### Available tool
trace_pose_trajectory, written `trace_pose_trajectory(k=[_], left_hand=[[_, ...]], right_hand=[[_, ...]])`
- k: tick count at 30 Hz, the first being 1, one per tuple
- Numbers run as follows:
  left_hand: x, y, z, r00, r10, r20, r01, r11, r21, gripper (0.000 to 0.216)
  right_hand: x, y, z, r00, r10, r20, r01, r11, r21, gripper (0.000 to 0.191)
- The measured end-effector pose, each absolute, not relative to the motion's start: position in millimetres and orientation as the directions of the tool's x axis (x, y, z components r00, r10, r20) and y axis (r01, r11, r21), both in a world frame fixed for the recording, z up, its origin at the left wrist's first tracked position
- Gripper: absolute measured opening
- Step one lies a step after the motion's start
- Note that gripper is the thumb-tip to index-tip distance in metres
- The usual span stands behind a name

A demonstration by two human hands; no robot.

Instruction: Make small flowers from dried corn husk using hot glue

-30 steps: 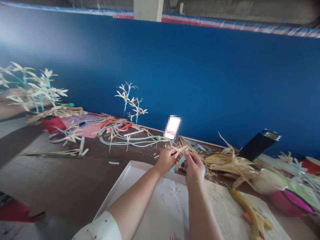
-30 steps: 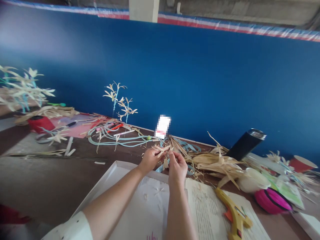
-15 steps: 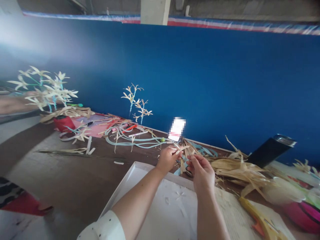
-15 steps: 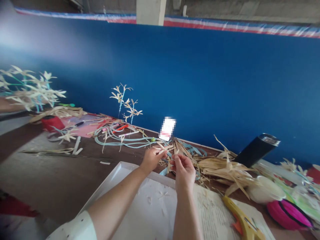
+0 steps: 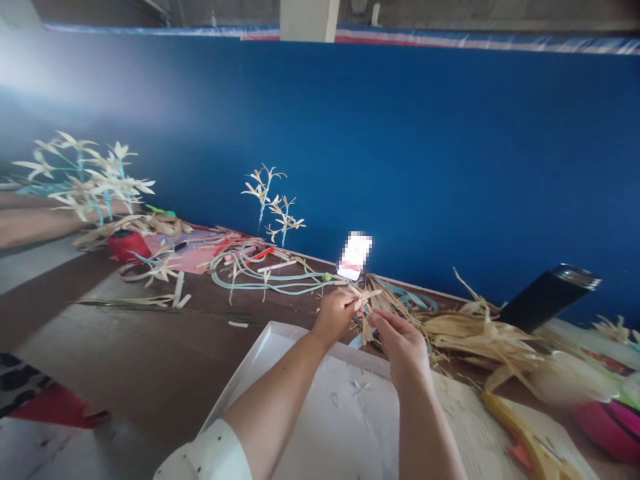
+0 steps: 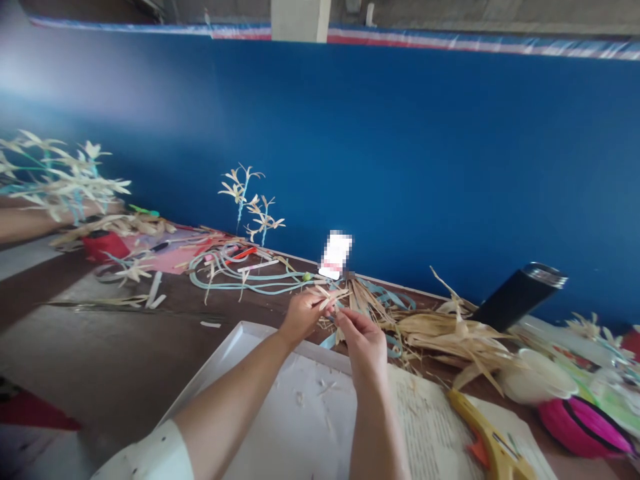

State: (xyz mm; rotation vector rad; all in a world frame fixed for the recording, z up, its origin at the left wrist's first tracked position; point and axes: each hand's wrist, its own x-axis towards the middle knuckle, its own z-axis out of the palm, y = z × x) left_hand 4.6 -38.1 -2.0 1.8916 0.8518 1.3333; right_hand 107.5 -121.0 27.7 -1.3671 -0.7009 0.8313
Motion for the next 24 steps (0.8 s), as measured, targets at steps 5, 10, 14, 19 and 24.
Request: trace_pose_trajectory(k=[5, 10, 14, 19, 24], left_hand=[[4.2, -38.7, -2.9, 0.285, 0.787, 0.548, 0.128, -0.597, 0.792, 0.022], [3.6, -39.6, -1.3, 0.303, 0.728, 0.615, 0.11, -0.667, 0.737, 0.025], [3.5, -39.6, -1.2, 0.301, 0.721, 0.624, 0.142, -0.682, 0.718, 0.023], [2.8, -40.1, -1.4, 0.326, 0.698, 0.638, 0.117, -0.699, 0.705, 0.026], [1.8, -42.0, 1.3, 0.339, 0.693, 0.637, 0.087, -0.697, 0.712, 0.028]], right_hand=[[110.1, -121.7, 28.9, 0.485, 0.869, -0.101, -0.185, -0.011, -0.983, 0.042], [111.7, -119.2, 24.5, 0.491, 0.864, -0.11, -0.271, 0.032, -0.962, 0.042], [112.6, -118.5, 22.9, 0.467, 0.876, -0.12, -0.28, 0.019, -0.96, 0.039], [113.8, -116.9, 19.9, 0.467, 0.879, -0.097, -0.264, 0.034, -0.964, 0.038], [112.1, -117.2, 21.3, 0.464, 0.876, -0.132, -0.304, 0.018, -0.953, 0.037]])
